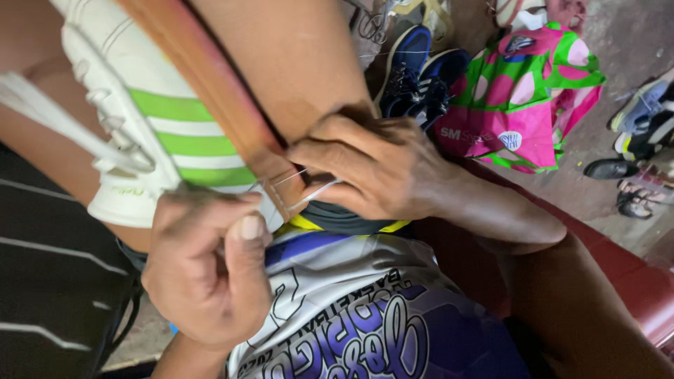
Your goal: The person is sitting on the floor and sewing a white sneaker with green stripes using a needle and white thread. They repeatedly push the needle through the shoe's sole and pull the thread tight to secure the stitching.
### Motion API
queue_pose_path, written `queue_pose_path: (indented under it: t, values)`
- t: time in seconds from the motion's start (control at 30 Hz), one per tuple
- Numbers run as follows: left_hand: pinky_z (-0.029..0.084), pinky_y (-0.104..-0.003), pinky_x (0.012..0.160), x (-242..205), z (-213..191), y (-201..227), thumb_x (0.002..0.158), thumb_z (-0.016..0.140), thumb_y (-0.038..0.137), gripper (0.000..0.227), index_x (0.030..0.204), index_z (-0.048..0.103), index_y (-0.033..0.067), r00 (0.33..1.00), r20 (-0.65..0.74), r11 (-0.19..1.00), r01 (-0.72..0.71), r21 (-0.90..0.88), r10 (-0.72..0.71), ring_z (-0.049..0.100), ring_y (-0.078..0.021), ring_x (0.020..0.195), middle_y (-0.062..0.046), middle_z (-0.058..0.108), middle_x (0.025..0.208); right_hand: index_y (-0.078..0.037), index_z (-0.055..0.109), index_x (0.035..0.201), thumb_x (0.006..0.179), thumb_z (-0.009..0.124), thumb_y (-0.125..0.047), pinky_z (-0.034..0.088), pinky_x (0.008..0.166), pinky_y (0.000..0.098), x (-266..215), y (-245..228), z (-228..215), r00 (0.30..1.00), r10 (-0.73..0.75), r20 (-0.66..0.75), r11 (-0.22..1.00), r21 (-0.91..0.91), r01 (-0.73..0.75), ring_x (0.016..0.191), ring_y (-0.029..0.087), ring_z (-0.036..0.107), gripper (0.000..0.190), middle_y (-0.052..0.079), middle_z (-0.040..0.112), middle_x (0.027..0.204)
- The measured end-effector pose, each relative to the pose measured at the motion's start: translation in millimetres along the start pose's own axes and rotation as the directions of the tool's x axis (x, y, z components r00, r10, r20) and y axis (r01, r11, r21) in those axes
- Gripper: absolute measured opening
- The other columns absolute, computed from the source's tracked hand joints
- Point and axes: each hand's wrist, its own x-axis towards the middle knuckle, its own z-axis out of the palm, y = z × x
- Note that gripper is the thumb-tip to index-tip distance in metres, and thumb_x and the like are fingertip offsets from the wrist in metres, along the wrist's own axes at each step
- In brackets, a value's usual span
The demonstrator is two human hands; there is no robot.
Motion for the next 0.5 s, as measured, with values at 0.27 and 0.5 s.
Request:
queue_pose_path:
  t: [0.27,0.5]
  values:
    - [0.059,-0.030,0.079,18.1,-6.1,17.3,0.098,0.061,-0.005,0.046,0.141,0.048,0.0021,0.912,0.367,0.947,-0.262,0.185,0.181,0.074,-0.0190,0.093,-0.012,0.071,0.110,-0.010,0.067,0.110,0.103,0.071,-0.010,0.057,0.063,0.0210,-31.0,13.9,-30.1,0.979,0.143,0.144,0.668,0.716,-0.203,0.076,0.008,0.075,0.008,0.001,0.073,0.093]
    - [0.053,-0.029,0.063,18.5,1.9,17.8,0.084,0.090,0.012,0.085,0.153,0.040,0.0044,0.937,0.311,0.898,-0.269,0.347,0.161,0.061,-0.0149,0.075,-0.009,0.057,0.099,-0.008,0.071,0.101,0.089,0.081,-0.016,0.050,0.056,0.0284,13.0,-12.5,-14.9,0.979,0.190,0.074,0.916,0.344,-0.204,0.068,0.015,0.069,0.018,0.005,0.069,0.085]
